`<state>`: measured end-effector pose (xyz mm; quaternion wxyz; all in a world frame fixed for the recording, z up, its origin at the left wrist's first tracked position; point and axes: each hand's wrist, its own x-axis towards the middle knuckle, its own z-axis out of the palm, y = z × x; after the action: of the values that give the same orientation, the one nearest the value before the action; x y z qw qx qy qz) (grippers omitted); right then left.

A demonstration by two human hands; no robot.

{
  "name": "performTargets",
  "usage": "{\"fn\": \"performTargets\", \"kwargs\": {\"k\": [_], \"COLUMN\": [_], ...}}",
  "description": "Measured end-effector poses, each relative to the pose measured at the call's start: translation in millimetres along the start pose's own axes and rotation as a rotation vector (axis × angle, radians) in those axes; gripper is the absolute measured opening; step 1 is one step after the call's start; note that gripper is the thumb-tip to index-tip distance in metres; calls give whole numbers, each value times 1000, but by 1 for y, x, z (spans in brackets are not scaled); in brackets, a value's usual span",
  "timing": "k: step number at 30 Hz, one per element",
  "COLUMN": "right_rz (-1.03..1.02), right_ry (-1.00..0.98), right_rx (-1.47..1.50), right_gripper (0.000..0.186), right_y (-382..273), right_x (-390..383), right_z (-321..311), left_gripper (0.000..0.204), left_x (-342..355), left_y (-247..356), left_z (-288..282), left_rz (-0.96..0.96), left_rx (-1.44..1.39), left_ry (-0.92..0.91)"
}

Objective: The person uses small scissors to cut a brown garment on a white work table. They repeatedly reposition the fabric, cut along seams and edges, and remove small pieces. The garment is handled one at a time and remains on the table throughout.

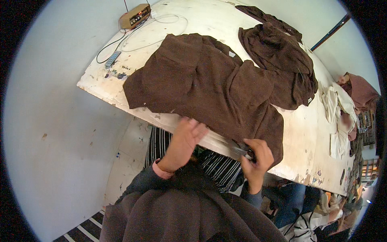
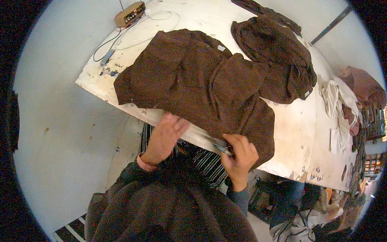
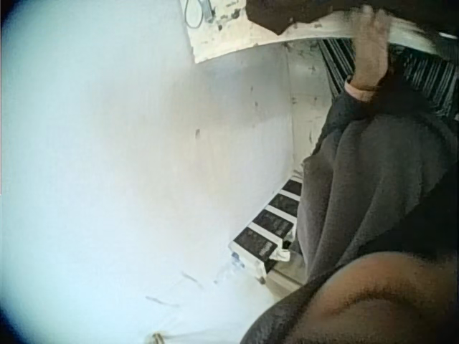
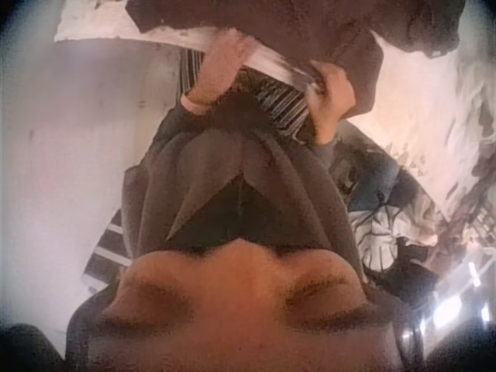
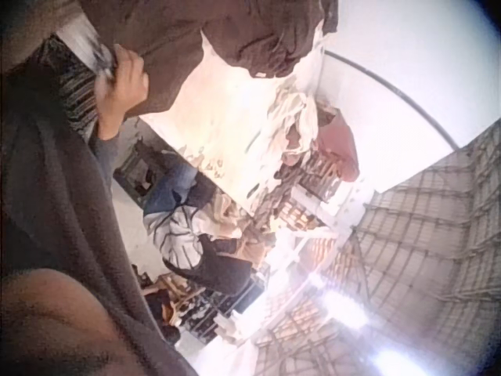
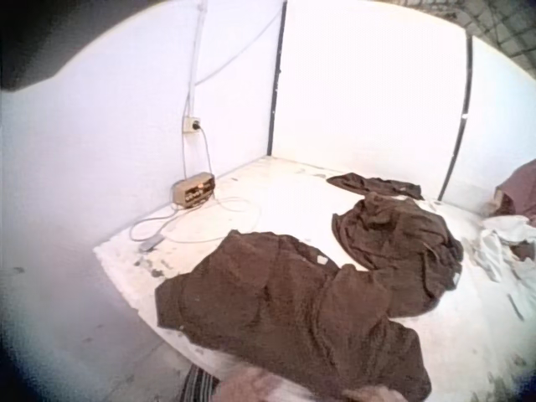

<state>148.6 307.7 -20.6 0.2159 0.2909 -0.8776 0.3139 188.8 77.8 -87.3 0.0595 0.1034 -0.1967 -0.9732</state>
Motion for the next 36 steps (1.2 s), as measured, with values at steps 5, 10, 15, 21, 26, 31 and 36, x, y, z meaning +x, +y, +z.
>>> {"fn": "performTargets", "kwargs": {"k": [5, 10, 15, 21, 26, 31, 36], "right_rz": [118, 77, -174, -379, -385, -274, -272], "right_ry": [-49, -104, -87, -13, -34, 46, 59], "right_rx": [0, 178, 196, 183, 499, 299, 319], "right_gripper": [29, 26, 40, 51, 54, 47, 48], "right_y": [12, -11, -30, -41, -36, -43, -27], "right_x": [3, 23, 44, 59, 48, 53, 50], "right_z": [-9, 4, 39, 75, 85, 90, 90], "left_gripper": [14, 13, 13, 24, 37, 41, 42], "left_x": [10, 11, -4, -17, -22, -30, -22], "left_y": [37, 34, 29, 22, 35, 40, 50], "left_z": [-21, -29, -14, 1, -2, -13, -25], "left_rz": [161, 173, 148, 84, 94, 128, 147], "left_rx": [51, 31, 80, 188, 183, 391, 136], "left_ry": [225, 210, 124, 10, 24, -17, -6]}}
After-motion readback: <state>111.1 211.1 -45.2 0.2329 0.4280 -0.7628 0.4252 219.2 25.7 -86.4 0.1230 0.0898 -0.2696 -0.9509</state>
